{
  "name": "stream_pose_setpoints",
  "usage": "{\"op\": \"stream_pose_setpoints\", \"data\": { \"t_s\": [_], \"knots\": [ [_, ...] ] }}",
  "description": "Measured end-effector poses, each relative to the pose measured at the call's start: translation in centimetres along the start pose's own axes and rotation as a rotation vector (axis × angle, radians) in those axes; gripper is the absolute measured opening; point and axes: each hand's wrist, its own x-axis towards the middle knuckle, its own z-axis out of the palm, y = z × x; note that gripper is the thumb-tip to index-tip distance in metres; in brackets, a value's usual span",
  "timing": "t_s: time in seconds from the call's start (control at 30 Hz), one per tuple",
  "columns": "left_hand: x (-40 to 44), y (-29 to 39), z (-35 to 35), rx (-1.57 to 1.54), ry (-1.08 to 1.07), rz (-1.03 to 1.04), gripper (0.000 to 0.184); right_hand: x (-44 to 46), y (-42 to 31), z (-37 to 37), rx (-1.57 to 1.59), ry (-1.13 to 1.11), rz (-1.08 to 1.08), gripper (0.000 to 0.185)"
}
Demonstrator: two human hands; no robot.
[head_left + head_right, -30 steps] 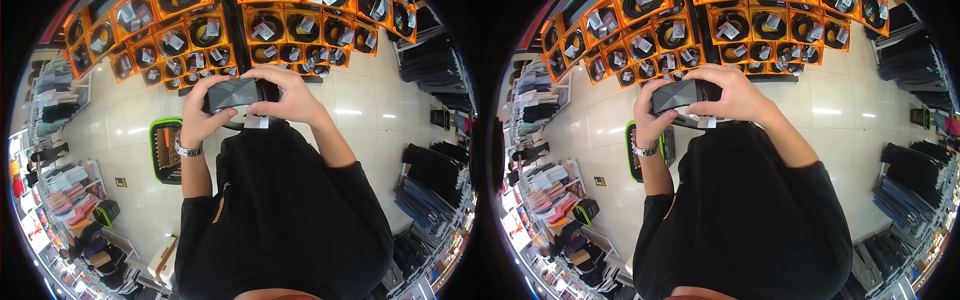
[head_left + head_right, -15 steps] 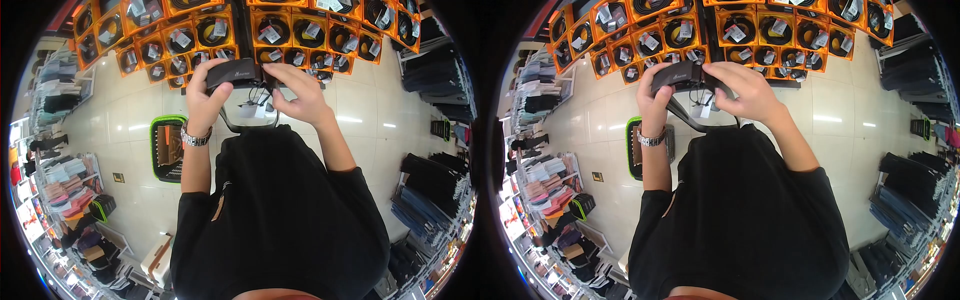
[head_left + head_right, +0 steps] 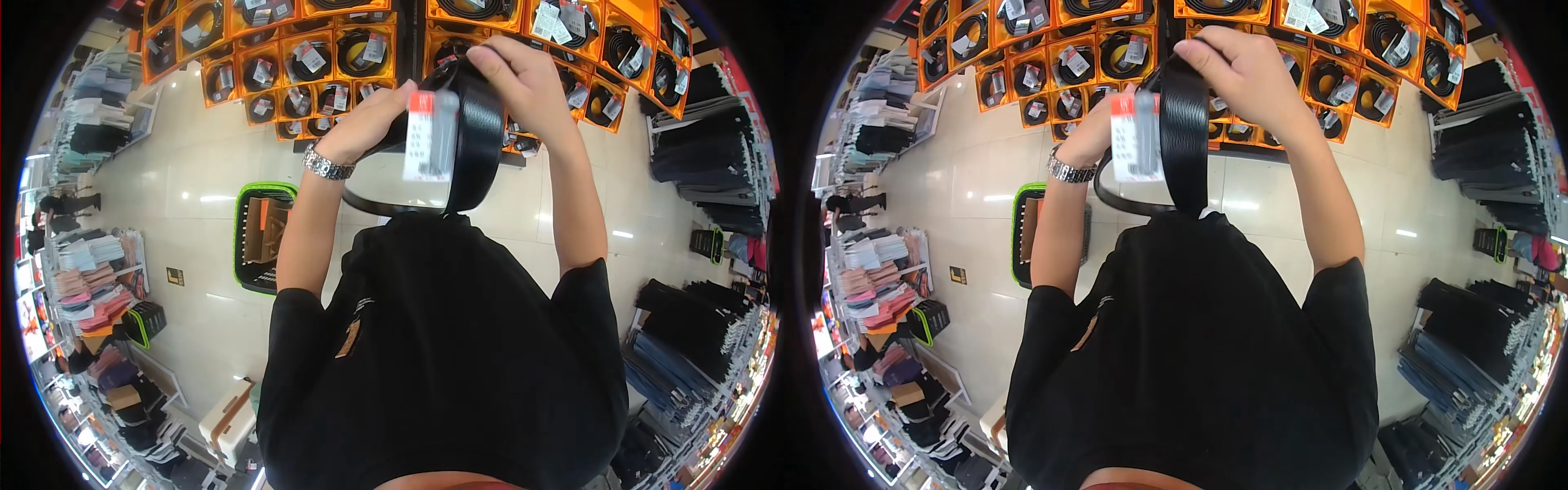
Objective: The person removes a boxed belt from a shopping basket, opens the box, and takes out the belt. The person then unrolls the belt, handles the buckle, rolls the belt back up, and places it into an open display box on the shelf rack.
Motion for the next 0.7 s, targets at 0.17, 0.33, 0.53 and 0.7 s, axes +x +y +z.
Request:
{"op": "stream_pose_setpoints", "data": {
  "t_s": [0.17,0.33,0.53,0.7],
  "knots": [
    [-0.8,0.3,0.4,0.085,0.006,0.124,0.035,-1.0,2.0,0.7,0.606,0.09,0.323,0.026],
    [-1.2,-1.2,0.9,0.355,0.238,0.345,0.03,-4.4,3.7,2.4,0.979,0.178,0.43,0.031],
    [-3.1,0.6,0.8,0.096,0.108,0.2,0.03,-7.2,5.4,5.7,1.502,0.391,0.798,0.031],
    [-2.8,-0.8,-0.6,0.121,0.075,0.223,0.023,-9.8,5.8,7.1,1.716,0.264,0.73,0.027]
  ]
}}
